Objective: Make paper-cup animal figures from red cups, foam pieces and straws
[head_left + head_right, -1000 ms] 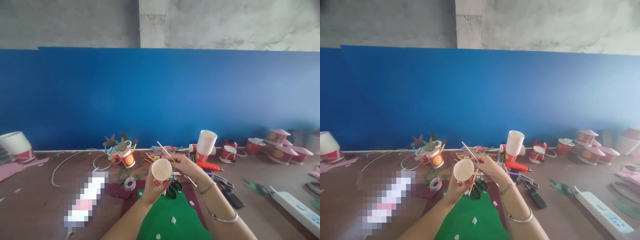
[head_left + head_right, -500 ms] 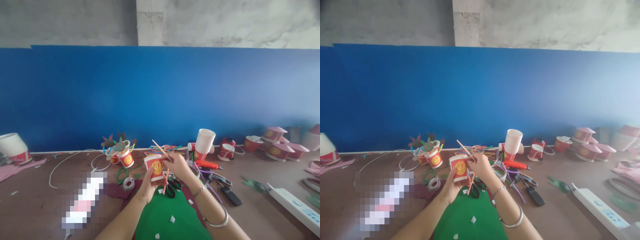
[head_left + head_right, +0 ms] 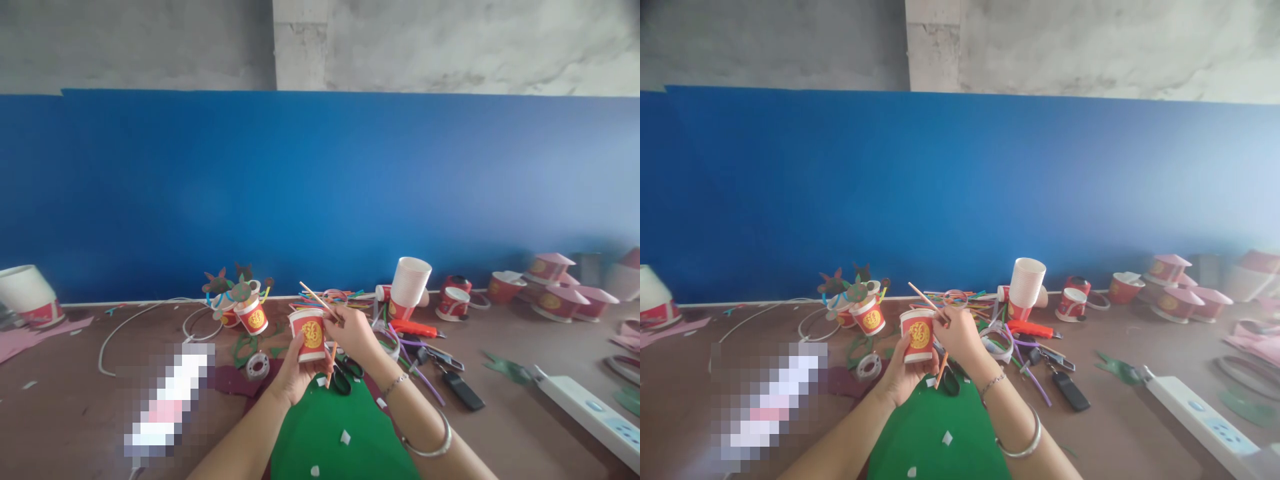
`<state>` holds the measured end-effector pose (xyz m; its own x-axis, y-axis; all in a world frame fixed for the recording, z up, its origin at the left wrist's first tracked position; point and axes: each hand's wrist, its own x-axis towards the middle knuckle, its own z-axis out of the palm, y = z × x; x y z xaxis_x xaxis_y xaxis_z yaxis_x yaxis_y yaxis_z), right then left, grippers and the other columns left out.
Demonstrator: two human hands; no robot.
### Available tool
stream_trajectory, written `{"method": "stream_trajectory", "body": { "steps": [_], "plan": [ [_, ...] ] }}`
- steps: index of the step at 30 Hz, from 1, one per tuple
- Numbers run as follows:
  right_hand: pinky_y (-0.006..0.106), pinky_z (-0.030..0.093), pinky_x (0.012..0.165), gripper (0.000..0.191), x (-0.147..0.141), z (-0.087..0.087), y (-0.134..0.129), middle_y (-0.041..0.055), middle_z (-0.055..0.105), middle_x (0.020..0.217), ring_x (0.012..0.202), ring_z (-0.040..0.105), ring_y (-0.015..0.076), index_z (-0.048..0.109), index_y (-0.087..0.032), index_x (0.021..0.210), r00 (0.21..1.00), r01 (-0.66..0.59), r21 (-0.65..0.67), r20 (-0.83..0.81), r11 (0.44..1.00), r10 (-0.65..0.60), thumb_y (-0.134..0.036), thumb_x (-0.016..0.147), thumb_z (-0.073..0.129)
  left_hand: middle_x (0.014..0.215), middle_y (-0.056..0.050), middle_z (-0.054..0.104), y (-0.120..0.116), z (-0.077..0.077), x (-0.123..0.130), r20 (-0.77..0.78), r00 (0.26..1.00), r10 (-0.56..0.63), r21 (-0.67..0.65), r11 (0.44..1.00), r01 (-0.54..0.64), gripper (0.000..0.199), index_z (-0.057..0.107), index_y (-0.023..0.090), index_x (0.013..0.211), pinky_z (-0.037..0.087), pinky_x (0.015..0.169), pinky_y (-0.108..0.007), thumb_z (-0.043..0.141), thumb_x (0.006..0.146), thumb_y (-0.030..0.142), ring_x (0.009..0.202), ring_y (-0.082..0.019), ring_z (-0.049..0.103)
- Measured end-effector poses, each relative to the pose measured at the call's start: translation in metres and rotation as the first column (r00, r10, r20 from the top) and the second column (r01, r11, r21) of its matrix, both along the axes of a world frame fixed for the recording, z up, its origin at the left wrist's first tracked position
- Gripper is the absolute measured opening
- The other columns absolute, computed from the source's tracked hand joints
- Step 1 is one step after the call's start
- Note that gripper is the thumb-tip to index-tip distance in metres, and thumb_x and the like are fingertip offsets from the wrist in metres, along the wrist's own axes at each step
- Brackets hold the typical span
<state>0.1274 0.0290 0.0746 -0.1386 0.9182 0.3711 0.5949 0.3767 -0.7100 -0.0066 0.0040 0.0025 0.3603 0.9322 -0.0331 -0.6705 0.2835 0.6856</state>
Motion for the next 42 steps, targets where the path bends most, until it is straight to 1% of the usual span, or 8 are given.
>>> {"method": "stream_trajectory", "body": {
  "steps": [3, 8, 19, 23, 31, 34, 38, 42],
  "plan": [
    [0.021, 0.035, 0.052, 0.013, -0.002, 0.001, -0.001, -0.0023, 0.051, 0.053, 0.053, 0.045, 0.011, 0.05, -0.017, 0.056, 1.0, -0.027, 0.007, -0.003, 1.0, 0.027, -0.021, 0.069, 0.051, 0.065, -0.011, 0.068, 0.0, 0.001, -0.001, 0.033, 0.999, 0.017, -0.04, 0.999, -0.016, 0.047, 0.065, 0.007, 0.081, 0.048, 0.056, -0.028, 0.052, 0.08, 0.052, 0.056, -0.018, 0.063],
    [0.021, 0.038, 0.052, 0.014, 0.001, 0.002, 0.003, -0.001, 0.055, 0.057, 0.054, 0.05, 0.0122, 0.056, -0.015, 0.065, 0.981, -0.03, -0.14, -0.192, 0.99, 0.003, -0.027, 0.071, 0.052, 0.067, -0.009, 0.067, 0.0, 0.006, -0.001, 0.137, 0.99, 0.025, -0.136, 0.991, -0.006, 0.043, 0.064, 0.008, 0.084, 0.049, 0.053, -0.028, 0.055, 0.078, 0.05, 0.058, -0.018, 0.063],
    [0.023, 0.043, 0.055, 0.012, 0.003, -0.003, 0.007, 0.0011, 0.062, 0.061, 0.058, 0.057, 0.0145, 0.06, -0.015, 0.068, 0.979, -0.079, -0.165, -0.201, 0.983, 0.045, -0.025, 0.068, 0.054, 0.072, -0.008, 0.067, 0.0, 0.006, -0.006, 0.219, 0.975, -0.025, -0.219, 0.973, 0.074, 0.04, 0.061, 0.01, 0.089, 0.05, 0.054, -0.025, 0.057, 0.078, 0.048, 0.061, -0.016, 0.064],
    [0.022, 0.04, 0.054, 0.014, 0.004, 0.0, 0.005, 0.0002, 0.059, 0.058, 0.057, 0.054, 0.0137, 0.06, -0.014, 0.064, 0.991, -0.023, -0.171, -0.133, 0.985, 0.0, -0.026, 0.067, 0.055, 0.071, -0.007, 0.067, 0.0, 0.006, -0.006, 0.198, 0.979, -0.037, -0.168, 0.983, 0.071, 0.039, 0.061, 0.01, 0.089, 0.049, 0.054, -0.025, 0.057, 0.078, 0.048, 0.061, -0.016, 0.064],
    [0.02, 0.027, 0.045, 0.018, 0.011, 0.005, 0.003, -0.0053, 0.039, 0.044, 0.047, 0.037, 0.0085, 0.052, -0.015, 0.05, 0.999, 0.032, -0.182, 0.031, 0.983, -0.027, -0.021, 0.067, 0.051, 0.063, -0.01, 0.065, -0.001, -0.001, -0.005, -0.024, 0.991, -0.131, 0.084, 0.988, 0.133, 0.054, 0.064, 0.006, 0.078, 0.047, 0.051, -0.029, 0.048, 0.079, 0.058, 0.049, -0.017, 0.059],
    [0.02, 0.028, 0.046, 0.019, 0.016, 0.008, 0.003, -0.0047, 0.042, 0.044, 0.047, 0.038, 0.0086, 0.058, -0.013, 0.053, 0.998, -0.069, -0.236, -0.011, 0.969, 0.068, -0.021, 0.069, 0.052, 0.061, -0.009, 0.064, -0.001, 0.0, -0.005, 0.013, 0.991, -0.133, 0.08, 0.988, 0.132, 0.054, 0.063, 0.007, 0.076, 0.046, 0.05, -0.028, 0.046, 0.08, 0.058, 0.05, -0.017, 0.059],
    [0.021, 0.037, 0.053, 0.021, 0.018, 0.008, 0.002, -0.0005, 0.056, 0.054, 0.053, 0.048, 0.0108, 0.063, -0.012, 0.061, 0.969, -0.218, -0.287, -0.178, 0.933, 0.172, -0.026, 0.073, 0.055, 0.058, -0.008, 0.062, 0.0, 0.003, -0.007, 0.055, 0.984, -0.171, 0.076, 0.983, 0.167, 0.053, 0.063, 0.008, 0.08, 0.043, 0.049, -0.026, 0.045, 0.081, 0.058, 0.049, -0.016, 0.057],
    [0.021, 0.039, 0.053, 0.021, 0.018, 0.005, 0.002, -0.0002, 0.057, 0.055, 0.054, 0.05, 0.0113, 0.064, -0.012, 0.062, 0.961, -0.218, -0.298, -0.231, 0.929, 0.152, -0.029, 0.072, 0.058, 0.058, -0.008, 0.063, 0.0, 0.002, -0.009, 0.045, 0.983, -0.179, 0.095, 0.98, 0.174, 0.053, 0.063, 0.008, 0.081, 0.042, 0.049, -0.026, 0.044, 0.081, 0.058, 0.049, -0.015, 0.057]
  ]
}}
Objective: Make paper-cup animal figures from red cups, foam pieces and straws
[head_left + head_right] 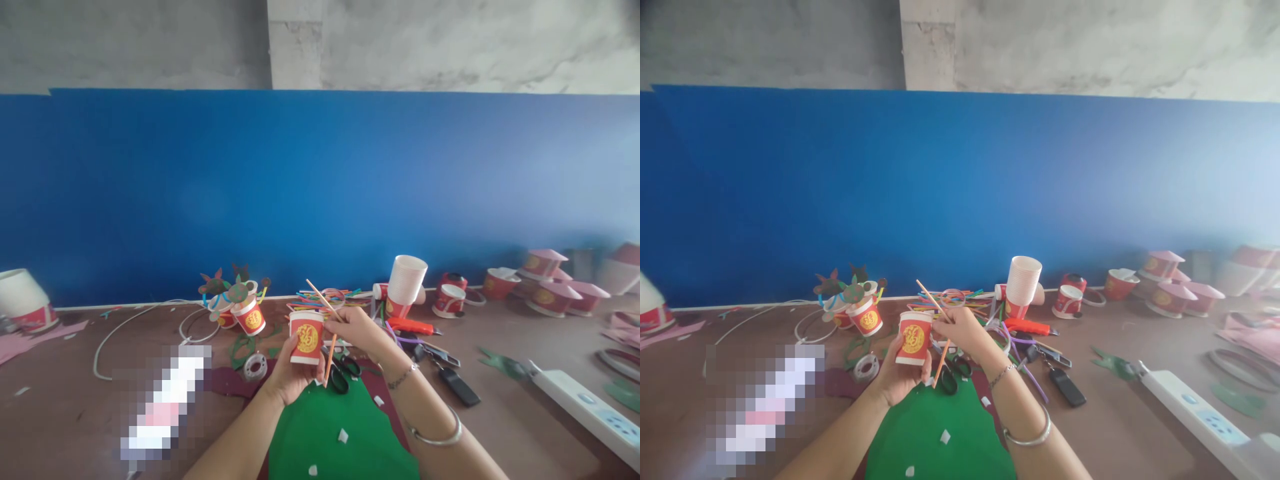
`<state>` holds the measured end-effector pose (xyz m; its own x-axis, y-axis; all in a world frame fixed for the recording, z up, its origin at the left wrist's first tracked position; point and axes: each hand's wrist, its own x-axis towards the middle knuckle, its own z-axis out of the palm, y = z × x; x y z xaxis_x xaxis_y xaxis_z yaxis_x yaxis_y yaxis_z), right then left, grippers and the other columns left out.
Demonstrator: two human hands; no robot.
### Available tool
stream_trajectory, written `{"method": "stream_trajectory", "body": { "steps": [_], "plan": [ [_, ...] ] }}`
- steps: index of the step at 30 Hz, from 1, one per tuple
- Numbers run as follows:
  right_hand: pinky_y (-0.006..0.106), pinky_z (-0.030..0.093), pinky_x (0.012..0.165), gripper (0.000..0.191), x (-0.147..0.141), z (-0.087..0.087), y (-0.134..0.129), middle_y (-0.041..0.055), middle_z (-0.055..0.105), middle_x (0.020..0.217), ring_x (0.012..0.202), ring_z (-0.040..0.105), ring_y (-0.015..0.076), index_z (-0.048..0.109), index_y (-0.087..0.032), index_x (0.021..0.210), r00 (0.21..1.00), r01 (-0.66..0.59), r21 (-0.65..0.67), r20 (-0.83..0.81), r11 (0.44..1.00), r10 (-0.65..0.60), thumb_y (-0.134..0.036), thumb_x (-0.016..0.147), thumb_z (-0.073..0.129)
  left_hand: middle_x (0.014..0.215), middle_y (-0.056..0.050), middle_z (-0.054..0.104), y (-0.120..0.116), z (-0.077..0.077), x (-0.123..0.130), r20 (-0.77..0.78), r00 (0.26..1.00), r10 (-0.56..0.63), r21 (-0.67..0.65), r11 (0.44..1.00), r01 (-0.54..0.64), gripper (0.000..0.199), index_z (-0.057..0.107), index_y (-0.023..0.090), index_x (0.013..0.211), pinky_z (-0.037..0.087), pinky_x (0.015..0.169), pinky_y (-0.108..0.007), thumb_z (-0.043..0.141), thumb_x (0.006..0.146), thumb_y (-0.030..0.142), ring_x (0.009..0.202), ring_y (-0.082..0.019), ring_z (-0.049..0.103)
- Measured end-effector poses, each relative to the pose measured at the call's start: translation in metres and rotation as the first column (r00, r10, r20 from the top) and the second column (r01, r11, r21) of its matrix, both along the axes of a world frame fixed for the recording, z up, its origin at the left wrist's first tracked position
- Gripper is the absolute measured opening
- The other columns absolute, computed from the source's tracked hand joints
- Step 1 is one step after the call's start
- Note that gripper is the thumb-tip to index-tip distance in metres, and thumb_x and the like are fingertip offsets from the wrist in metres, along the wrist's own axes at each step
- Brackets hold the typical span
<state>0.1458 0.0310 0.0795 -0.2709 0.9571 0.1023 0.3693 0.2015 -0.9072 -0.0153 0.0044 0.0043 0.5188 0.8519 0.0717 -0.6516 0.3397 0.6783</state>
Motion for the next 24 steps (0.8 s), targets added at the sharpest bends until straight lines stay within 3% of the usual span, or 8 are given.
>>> {"method": "stream_trajectory", "body": {
  "steps": [7, 11, 15, 19, 21, 24],
  "plan": [
    [0.018, 0.027, 0.042, 0.02, 0.005, -0.003, 0.002, -0.0043, 0.047, 0.046, 0.043, 0.037, 0.0064, 0.062, -0.012, 0.058, 0.998, -0.02, -0.006, 0.068, 1.0, 0.02, -0.027, 0.071, 0.057, 0.058, -0.009, 0.063, -0.001, -0.003, 0.0, -0.041, 0.999, -0.021, 0.043, 0.999, 0.022, 0.057, 0.063, 0.006, 0.078, 0.043, 0.052, -0.026, 0.045, 0.08, 0.06, 0.049, -0.016, 0.059],
    [0.017, 0.022, 0.04, 0.017, 0.003, 0.005, -0.003, -0.0051, 0.045, 0.048, 0.041, 0.032, 0.0046, 0.058, -0.013, 0.058, 0.996, -0.074, -0.058, 0.047, 0.996, 0.077, -0.024, 0.071, 0.054, 0.059, -0.009, 0.064, -0.002, -0.003, -0.001, -0.031, 0.997, -0.065, 0.024, 0.998, 0.066, 0.057, 0.064, 0.007, 0.082, 0.042, 0.051, -0.025, 0.045, 0.08, 0.06, 0.05, -0.016, 0.059],
    [0.017, 0.023, 0.04, 0.013, -0.002, 0.014, -0.01, -0.0054, 0.045, 0.05, 0.041, 0.032, 0.0043, 0.056, -0.014, 0.061, 0.998, -0.065, -0.102, 0.021, 0.993, 0.067, -0.022, 0.07, 0.051, 0.06, -0.008, 0.064, -0.002, -0.003, -0.004, 0.011, 0.992, -0.128, -0.031, 0.991, 0.128, 0.058, 0.063, 0.008, 0.086, 0.041, 0.051, -0.024, 0.044, 0.079, 0.062, 0.051, -0.015, 0.058],
    [0.018, 0.027, 0.042, 0.011, 0.0, 0.009, -0.004, -0.0039, 0.05, 0.053, 0.046, 0.04, 0.0065, 0.057, -0.014, 0.062, 0.998, -0.029, -0.025, 0.048, 0.999, 0.031, -0.019, 0.069, 0.051, 0.06, -0.006, 0.063, -0.001, -0.004, -0.009, 0.103, 0.981, -0.163, -0.147, 0.973, 0.177, 0.062, 0.062, 0.008, 0.091, 0.039, 0.05, -0.022, 0.046, 0.076, 0.066, 0.051, -0.013, 0.057],
    [0.018, 0.031, 0.045, 0.007, 0.003, 0.005, 0.0, -0.0039, 0.052, 0.056, 0.05, 0.045, 0.0079, 0.059, -0.013, 0.069, 0.999, 0.038, 0.02, 0.026, 0.999, -0.038, -0.018, 0.067, 0.054, 0.058, -0.005, 0.062, 0.0, -0.004, -0.01, 0.123, 0.977, -0.173, -0.155, 0.969, 0.191, 0.065, 0.062, 0.007, 0.094, 0.037, 0.048, -0.021, 0.044, 0.076, 0.068, 0.048, -0.012, 0.056],
    [0.018, 0.035, 0.047, 0.026, 0.007, 0.006, 0.002, -0.0052, 0.054, 0.057, 0.049, 0.048, 0.0081, 0.06, -0.014, 0.093, 0.996, 0.008, -0.007, -0.09, 1.0, -0.009, -0.02, 0.068, 0.059, 0.054, -0.006, 0.061, 0.0, -0.002, -0.011, 0.089, 0.975, -0.203, -0.117, 0.97, 0.213, 0.069, 0.063, 0.006, 0.092, 0.035, 0.045, -0.022, 0.041, 0.076, 0.069, 0.044, -0.013, 0.054]
  ]
}}
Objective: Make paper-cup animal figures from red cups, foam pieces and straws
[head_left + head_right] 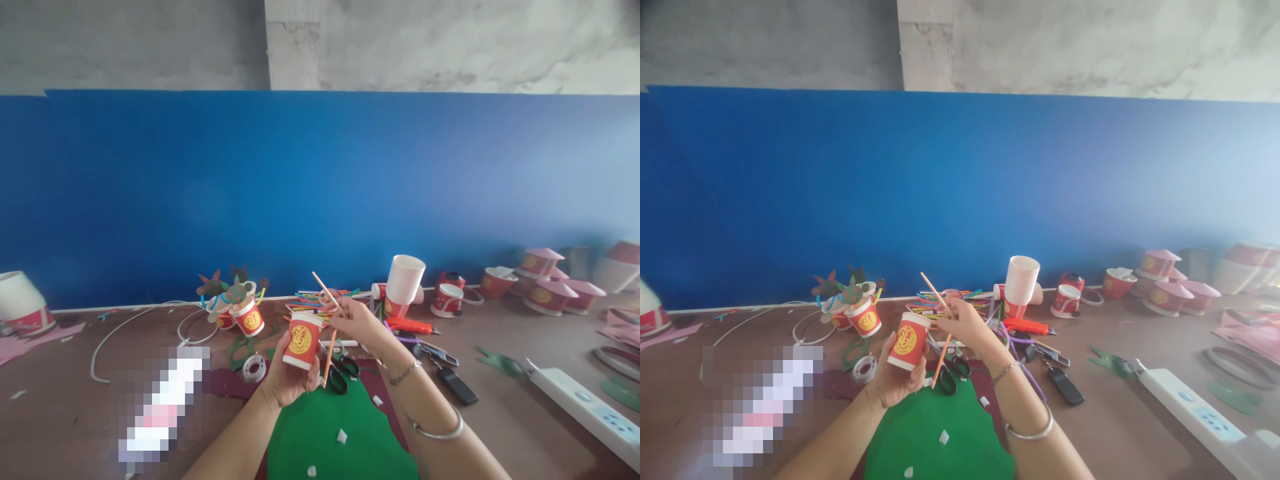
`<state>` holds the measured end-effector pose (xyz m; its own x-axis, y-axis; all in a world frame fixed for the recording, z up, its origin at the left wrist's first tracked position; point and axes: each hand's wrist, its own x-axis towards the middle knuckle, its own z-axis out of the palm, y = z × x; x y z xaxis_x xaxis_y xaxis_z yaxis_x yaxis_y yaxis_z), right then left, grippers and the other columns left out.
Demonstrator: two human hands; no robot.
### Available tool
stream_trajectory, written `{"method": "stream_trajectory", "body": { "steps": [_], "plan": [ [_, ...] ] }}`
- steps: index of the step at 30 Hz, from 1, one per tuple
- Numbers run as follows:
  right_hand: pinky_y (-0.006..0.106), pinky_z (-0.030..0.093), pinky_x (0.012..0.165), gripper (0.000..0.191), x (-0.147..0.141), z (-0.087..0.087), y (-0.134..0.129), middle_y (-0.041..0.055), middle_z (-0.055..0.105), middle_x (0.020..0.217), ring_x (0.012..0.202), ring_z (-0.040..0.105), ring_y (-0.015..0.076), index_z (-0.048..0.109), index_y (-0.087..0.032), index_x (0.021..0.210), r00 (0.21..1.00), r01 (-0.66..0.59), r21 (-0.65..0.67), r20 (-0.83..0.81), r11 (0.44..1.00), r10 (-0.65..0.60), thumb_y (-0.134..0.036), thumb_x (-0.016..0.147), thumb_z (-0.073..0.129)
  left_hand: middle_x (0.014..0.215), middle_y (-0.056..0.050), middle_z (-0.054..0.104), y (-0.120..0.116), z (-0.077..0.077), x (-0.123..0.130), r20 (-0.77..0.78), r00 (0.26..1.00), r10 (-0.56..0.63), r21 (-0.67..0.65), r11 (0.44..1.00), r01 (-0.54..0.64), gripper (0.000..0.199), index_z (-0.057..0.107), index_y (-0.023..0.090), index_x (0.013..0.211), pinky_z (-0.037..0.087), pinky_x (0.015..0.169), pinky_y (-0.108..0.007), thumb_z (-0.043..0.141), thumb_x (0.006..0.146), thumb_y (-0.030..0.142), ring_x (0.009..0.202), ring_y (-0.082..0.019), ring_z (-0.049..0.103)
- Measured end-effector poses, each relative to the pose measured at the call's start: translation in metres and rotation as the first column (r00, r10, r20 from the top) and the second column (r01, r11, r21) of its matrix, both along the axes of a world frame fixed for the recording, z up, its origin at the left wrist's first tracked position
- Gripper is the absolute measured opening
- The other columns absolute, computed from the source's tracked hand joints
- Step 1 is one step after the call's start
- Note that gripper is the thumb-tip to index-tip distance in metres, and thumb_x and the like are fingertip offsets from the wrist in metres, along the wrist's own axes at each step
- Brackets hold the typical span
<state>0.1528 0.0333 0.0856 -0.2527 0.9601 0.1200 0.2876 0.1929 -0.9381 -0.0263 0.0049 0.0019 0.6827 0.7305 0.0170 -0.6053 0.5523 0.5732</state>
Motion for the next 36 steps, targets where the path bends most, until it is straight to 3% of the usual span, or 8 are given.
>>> {"method": "stream_trajectory", "body": {
  "steps": [3, 6, 9, 17, 25, 30, 36],
  "plan": [
    [0.017, 0.031, 0.039, 0.034, 0.002, 0.006, -0.006, -0.0038, 0.059, 0.057, 0.04, 0.042, 0.0058, 0.059, -0.015, 0.103, 0.988, -0.154, -0.105, -0.018, 0.982, 0.153, -0.026, 0.071, 0.06, 0.052, -0.006, 0.061, -0.001, 0.001, 0.0, -0.067, 0.997, -0.041, 0.01, 0.999, 0.042, 0.07, 0.063, 0.006, 0.09, 0.033, 0.043, -0.022, 0.041, 0.074, 0.071, 0.042, -0.013, 0.054],
    [0.017, 0.024, 0.034, 0.02, 0.003, 0.014, -0.013, -0.0026, 0.061, 0.055, 0.035, 0.036, 0.0043, 0.066, -0.014, 0.086, 0.953, -0.284, -0.167, 0.054, 0.944, 0.297, -0.024, 0.07, 0.059, 0.05, -0.005, 0.059, -0.001, 0.001, -0.001, -0.116, 0.991, -0.068, 0.042, 0.996, 0.073, 0.07, 0.064, 0.009, 0.089, 0.031, 0.042, -0.022, 0.041, 0.073, 0.073, 0.04, -0.013, 0.053],
    [0.017, 0.026, 0.036, 0.012, 0.004, 0.02, -0.017, -0.0026, 0.061, 0.053, 0.037, 0.039, 0.0053, 0.068, -0.014, 0.073, 0.913, -0.384, -0.175, 0.075, 0.907, 0.401, -0.02, 0.067, 0.059, 0.049, -0.005, 0.058, -0.001, -0.001, -0.001, -0.142, 0.987, -0.073, 0.101, 0.991, 0.088, 0.068, 0.064, 0.009, 0.083, 0.031, 0.042, -0.023, 0.039, 0.074, 0.072, 0.039, -0.013, 0.052],
    [0.017, 0.021, 0.037, 0.016, 0.01, 0.019, -0.014, 0.0001, 0.066, 0.058, 0.038, 0.033, 0.0041, 0.069, -0.012, 0.068, 0.885, -0.426, -0.182, 0.119, 0.886, 0.45, -0.02, 0.07, 0.056, 0.051, -0.007, 0.059, 0.001, -0.005, -0.002, -0.131, 0.985, -0.115, 0.117, 0.985, 0.13, 0.072, 0.064, 0.006, 0.087, 0.03, 0.043, -0.024, 0.034, 0.077, 0.071, 0.039, -0.013, 0.051],
    [0.017, 0.03, 0.045, 0.018, 0.006, 0.018, -0.015, -0.0011, 0.067, 0.061, 0.048, 0.048, 0.0073, 0.07, -0.014, 0.071, 0.864, -0.495, -0.159, 0.018, 0.854, 0.504, -0.015, 0.066, 0.054, 0.05, -0.007, 0.059, 0.002, -0.008, -0.003, -0.117, 0.984, -0.132, 0.113, 0.983, 0.145, 0.07, 0.066, 0.008, 0.085, 0.029, 0.041, -0.023, 0.034, 0.077, 0.07, 0.038, -0.013, 0.052],
    [0.016, 0.02, 0.036, 0.025, 0.007, 0.015, -0.014, -0.0039, 0.06, 0.055, 0.038, 0.031, 0.0034, 0.071, -0.013, 0.078, 0.88, -0.464, -0.147, 0.038, 0.874, 0.473, -0.012, 0.066, 0.05, 0.049, -0.008, 0.059, 0.003, -0.012, -0.003, -0.117, 0.986, -0.117, 0.109, 0.986, 0.129, 0.072, 0.067, 0.008, 0.079, 0.029, 0.041, -0.023, 0.028, 0.08, 0.069, 0.039, -0.013, 0.052],
    [0.017, 0.017, 0.036, 0.019, 0.015, 0.009, -0.007, -0.0055, 0.049, 0.05, 0.04, 0.028, 0.0033, 0.072, -0.012, 0.081, 0.862, -0.478, -0.197, 0.083, 0.856, 0.5, -0.021, 0.07, 0.059, 0.049, -0.008, 0.06, 0.007, -0.018, -0.002, -0.078, 0.987, -0.143, 0.075, 0.986, 0.149, 0.077, 0.066, 0.005, 0.081, 0.029, 0.038, -0.023, 0.029, 0.077, 0.072, 0.037, -0.014, 0.053]
  ]
}}
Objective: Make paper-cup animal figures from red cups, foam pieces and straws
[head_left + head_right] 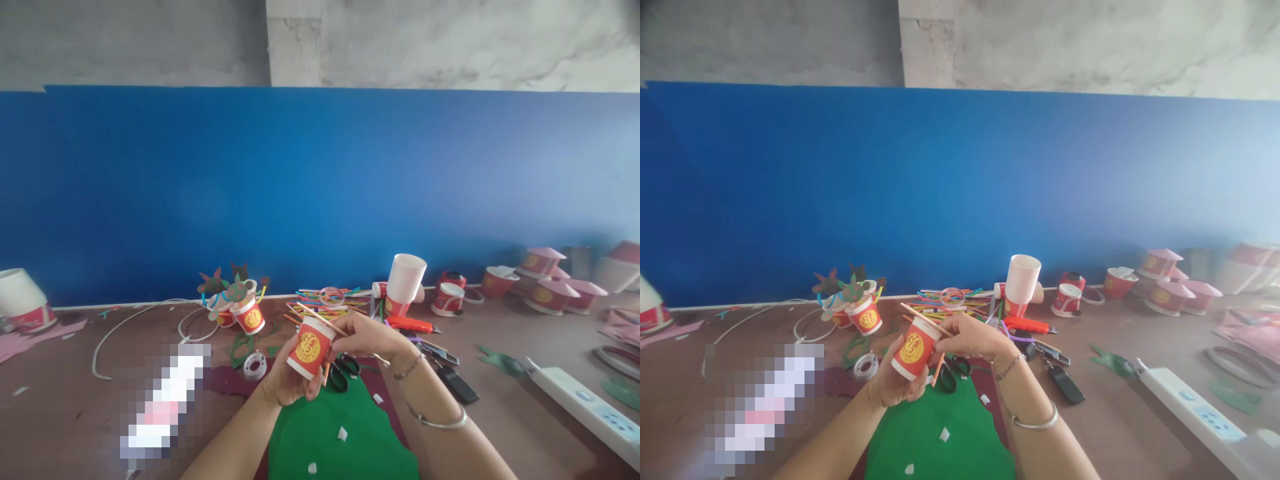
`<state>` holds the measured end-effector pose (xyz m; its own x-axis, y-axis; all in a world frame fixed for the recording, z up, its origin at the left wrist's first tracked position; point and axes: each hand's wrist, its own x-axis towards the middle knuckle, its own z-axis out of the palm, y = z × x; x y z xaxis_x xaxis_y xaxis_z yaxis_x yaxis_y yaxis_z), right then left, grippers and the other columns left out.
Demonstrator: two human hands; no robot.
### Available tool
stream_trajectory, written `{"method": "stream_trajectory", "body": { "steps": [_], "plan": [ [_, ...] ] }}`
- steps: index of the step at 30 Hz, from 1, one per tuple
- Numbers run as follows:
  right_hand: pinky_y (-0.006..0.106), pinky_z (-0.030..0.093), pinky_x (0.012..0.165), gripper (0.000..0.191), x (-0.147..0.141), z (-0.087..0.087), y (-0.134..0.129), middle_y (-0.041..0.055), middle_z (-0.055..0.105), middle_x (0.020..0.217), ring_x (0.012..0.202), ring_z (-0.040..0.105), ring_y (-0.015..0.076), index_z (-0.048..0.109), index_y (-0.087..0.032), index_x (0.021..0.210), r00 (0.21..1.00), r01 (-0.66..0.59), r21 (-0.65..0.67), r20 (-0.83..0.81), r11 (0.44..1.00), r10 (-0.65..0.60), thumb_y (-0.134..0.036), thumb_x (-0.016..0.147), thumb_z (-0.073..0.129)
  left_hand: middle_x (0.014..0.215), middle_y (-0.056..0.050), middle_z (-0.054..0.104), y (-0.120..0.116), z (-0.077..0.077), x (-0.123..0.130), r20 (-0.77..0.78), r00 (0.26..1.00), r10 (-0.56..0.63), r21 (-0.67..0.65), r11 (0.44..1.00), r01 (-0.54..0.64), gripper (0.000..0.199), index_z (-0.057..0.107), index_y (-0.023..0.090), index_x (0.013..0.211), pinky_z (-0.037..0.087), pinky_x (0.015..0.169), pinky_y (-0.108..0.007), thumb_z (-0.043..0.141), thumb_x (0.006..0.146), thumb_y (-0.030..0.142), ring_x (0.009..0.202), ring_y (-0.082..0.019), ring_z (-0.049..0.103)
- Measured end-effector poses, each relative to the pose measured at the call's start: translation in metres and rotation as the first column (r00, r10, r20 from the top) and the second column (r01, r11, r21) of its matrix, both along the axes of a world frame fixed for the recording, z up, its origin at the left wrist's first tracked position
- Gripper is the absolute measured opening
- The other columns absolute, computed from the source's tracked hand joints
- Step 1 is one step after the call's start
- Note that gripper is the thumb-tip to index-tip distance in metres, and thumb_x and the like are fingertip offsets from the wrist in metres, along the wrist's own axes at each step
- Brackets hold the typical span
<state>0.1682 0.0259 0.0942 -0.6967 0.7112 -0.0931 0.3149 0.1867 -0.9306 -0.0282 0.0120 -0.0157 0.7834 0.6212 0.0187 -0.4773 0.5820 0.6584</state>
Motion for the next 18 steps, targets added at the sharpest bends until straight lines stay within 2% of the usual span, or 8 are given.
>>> {"method": "stream_trajectory", "body": {
  "steps": [3, 6, 11, 14, 18],
  "plan": [
    [0.018, 0.015, 0.035, 0.02, 0.002, -0.002, 0.002, -0.0069, 0.042, 0.046, 0.038, 0.025, 0.0033, 0.072, -0.013, 0.078, 0.999, 0.011, 0.023, 0.04, 1.0, -0.012, -0.027, 0.074, 0.06, 0.051, -0.009, 0.061, 0.0, 0.0, -0.001, 0.002, 1.0, -0.019, -0.005, 1.0, 0.019, 0.078, 0.066, 0.004, 0.08, 0.031, 0.039, -0.023, 0.028, 0.078, 0.072, 0.039, -0.014, 0.055],
    [0.019, 0.015, 0.035, 0.019, 0.002, -0.002, 0.002, -0.0072, 0.041, 0.045, 0.037, 0.024, 0.0033, 0.071, -0.013, 0.075, 0.998, 0.017, 0.03, 0.062, 0.999, -0.019, -0.029, 0.074, 0.06, 0.051, -0.009, 0.062, 0.0, 0.001, -0.001, -0.007, 1.0, -0.028, -0.017, 0.999, 0.028, 0.078, 0.066, 0.003, 0.082, 0.032, 0.039, -0.023, 0.028, 0.079, 0.071, 0.04, -0.015, 0.056],
    [0.018, 0.019, 0.035, 0.017, -0.001, 0.001, 0.0, -0.0028, 0.058, 0.054, 0.038, 0.029, 0.0034, 0.069, -0.013, 0.072, 0.997, 0.047, 0.012, 0.068, 0.999, -0.048, -0.027, 0.073, 0.059, 0.057, -0.01, 0.065, -0.002, 0.004, 0.0, -0.03, 1.0, 0.008, -0.029, 1.0, -0.009, 0.074, 0.064, 0.002, 0.091, 0.034, 0.04, -0.023, 0.03, 0.081, 0.067, 0.041, -0.014, 0.057],
    [0.017, 0.021, 0.036, 0.015, -0.003, 0.002, -0.001, -0.0003, 0.064, 0.062, 0.039, 0.034, 0.0034, 0.067, -0.013, 0.072, 0.997, 0.059, 0.013, 0.052, 0.998, -0.059, -0.024, 0.072, 0.059, 0.056, -0.01, 0.064, -0.003, 0.007, 0.002, -0.049, 0.998, 0.039, -0.009, 0.999, -0.039, 0.071, 0.065, 0.002, 0.088, 0.036, 0.042, -0.022, 0.031, 0.083, 0.064, 0.042, -0.014, 0.057],
    [0.017, 0.02, 0.035, 0.013, -0.004, -0.001, 0.001, -0.004, 0.054, 0.05, 0.038, 0.032, 0.0035, 0.065, -0.012, 0.069, 0.993, 0.106, 0.033, 0.04, 0.994, -0.108, -0.024, 0.072, 0.059, 0.053, -0.009, 0.062, -0.004, 0.01, 0.003, -0.057, 0.997, 0.052, 0.001, 0.999, -0.052, 0.071, 0.066, 0.003, 0.082, 0.036, 0.042, -0.022, 0.03, 0.083, 0.065, 0.041, -0.014, 0.056]
  ]
}}
